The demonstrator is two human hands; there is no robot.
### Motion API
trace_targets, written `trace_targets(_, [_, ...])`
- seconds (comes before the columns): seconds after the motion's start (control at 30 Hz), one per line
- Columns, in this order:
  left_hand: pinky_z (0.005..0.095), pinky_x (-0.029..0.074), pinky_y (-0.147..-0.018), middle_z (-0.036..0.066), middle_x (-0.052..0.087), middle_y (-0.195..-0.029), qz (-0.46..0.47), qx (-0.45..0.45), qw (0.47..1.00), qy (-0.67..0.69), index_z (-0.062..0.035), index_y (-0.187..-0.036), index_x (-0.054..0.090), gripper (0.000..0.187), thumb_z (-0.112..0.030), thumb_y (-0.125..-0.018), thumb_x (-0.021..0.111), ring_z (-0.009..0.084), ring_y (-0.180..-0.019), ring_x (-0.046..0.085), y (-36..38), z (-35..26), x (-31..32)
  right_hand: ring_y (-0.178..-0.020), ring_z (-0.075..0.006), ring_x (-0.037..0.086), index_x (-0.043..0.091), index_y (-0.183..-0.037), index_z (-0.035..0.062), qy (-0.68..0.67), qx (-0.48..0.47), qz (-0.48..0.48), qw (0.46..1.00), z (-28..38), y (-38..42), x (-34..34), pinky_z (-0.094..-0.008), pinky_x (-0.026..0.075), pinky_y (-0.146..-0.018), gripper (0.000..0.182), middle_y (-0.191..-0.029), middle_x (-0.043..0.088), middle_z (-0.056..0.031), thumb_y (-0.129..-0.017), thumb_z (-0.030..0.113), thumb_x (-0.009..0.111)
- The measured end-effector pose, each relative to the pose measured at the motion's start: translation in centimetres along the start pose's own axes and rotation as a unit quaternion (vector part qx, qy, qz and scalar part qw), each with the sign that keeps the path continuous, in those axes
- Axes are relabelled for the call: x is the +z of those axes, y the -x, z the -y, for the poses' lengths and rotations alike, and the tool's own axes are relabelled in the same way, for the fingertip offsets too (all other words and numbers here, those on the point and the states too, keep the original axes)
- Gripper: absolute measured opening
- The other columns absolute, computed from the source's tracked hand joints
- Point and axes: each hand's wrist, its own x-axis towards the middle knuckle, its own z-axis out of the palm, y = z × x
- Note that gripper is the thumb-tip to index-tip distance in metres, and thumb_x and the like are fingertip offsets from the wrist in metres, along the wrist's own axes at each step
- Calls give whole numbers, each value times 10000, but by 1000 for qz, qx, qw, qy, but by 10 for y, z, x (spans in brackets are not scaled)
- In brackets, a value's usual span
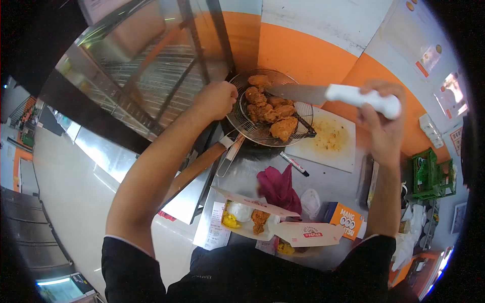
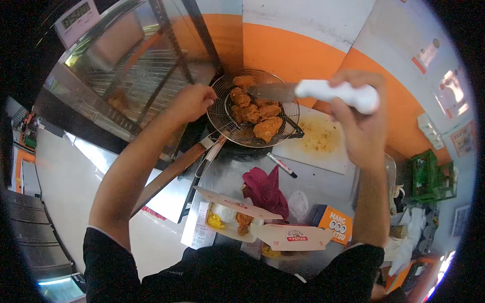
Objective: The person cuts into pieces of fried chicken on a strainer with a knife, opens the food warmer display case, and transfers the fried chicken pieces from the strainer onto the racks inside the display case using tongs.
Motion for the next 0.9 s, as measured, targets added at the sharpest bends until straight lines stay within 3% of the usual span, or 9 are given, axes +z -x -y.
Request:
trace_targets(0.1, [429, 510, -877, 113, 639, -1125, 76, -39, 994, -62, -151, -1177, 644, 315, -149, -872, 566, 288, -1065, 608, -41, 10, 36, -771, -113, 551, 396, -1094, 107, 50, -2, -63, 997, 21, 25, -39, -229, 497, -640, 364, -1078, 543, -121, -840, -79, 580])
trace_targets(0.23, [448, 490, -909, 188, 518, -1272, 126, -20, 985, -116, -109, -1331, 509, 420, -85, -912, 482, 357, -1152, 531, -59, -3, 60, -778, -104, 550, 394, -1086, 97, 85, -11, -111, 990, 23, 55, -76, -207, 485, -589, 355, -1069, 550, -131, -837, -66, 586])
trace_targets(0.4, [477, 472, -932, 194, 438, -1341, 200, -89, 961, -168, -112, -1401, 407, 506, -68, -902, 472, 385, -1170, 496, -58, -26, 62, -864, -123, 578, 479, -1014, 52, 186, 66, -147, 969, 15, 61, -75, -229, 519, -667, 263, -1019, 565, -98, -833, -44, 643])
trace_targets(0.5, [450, 496, -910, 159, 517, -1280, 111, -15, 981, -156, -98, -1229, 582, 352, -162, -890, 513, 332, -1151, 552, -53, -20, 51, -800, -120, 595, 518, -1003, 18, 268, 53, -116, 955, -10, 50, -64, -260, 505, -638, 238, -879, 590, -76, -834, 24, 684])
trace_targets(0.6, [472, 484, -856, 187, 600, -1105, 91, 92, 981, -142, -65, -1198, 590, 318, -185, -925, 479, 361, -1051, 563, -4, -57, -8, -766, -122, 599, 514, -1001, 3, 324, 23, -102, 940, -5, 34, -49, -278, 489, -620, 255, -806, 584, -93, -844, 93, 694])
trace_targets(0.67, [471, 478, -821, 181, 640, -906, 75, 131, 980, -129, -57, -1031, 655, 255, -234, -908, 518, 359, -949, 602, 58, -85, -53, -745, -138, 602, 510, -1004, 8, 344, 15, -109, 933, 15, 26, -30, -286, 486, -619, 265, -792, 580, -109, -846, 117, 693])
trace_targets(0.73, [476, 473, -783, 170, 637, -834, 96, 166, 975, -110, -61, -898, 658, 198, -237, -874, 570, 364, -881, 614, 130, -101, -95, -710, -171, 609, 511, -1009, 17, 364, 7, -120, 924, 43, 17, -9, -295, 489, -622, 269, -786, 580, -126, -844, 130, 691])
trace_targets(0.8, [468, 478, -722, 147, 629, -817, 88, 269, 958, -53, -61, -793, 626, 181, -230, -853, 607, 357, -834, 617, 203, -88, -125, -685, -209, 608, 511, -1013, 27, 395, -35, -118, 910, 57, 6, 11, -309, 492, -629, 279, -796, 590, -134, -833, 133, 697])
trace_targets(0.9, [425, 517, -615, 105, 620, -776, 260, 255, 931, -17, -59, -783, 598, 200, -241, -866, 607, 323, -723, 638, 299, -60, -169, -682, -271, 614, 517, -1009, 32, 442, -81, -110, 887, 82, -2, 56, -323, 492, -641, 281, -823, 597, -151, -820, 130, 700])
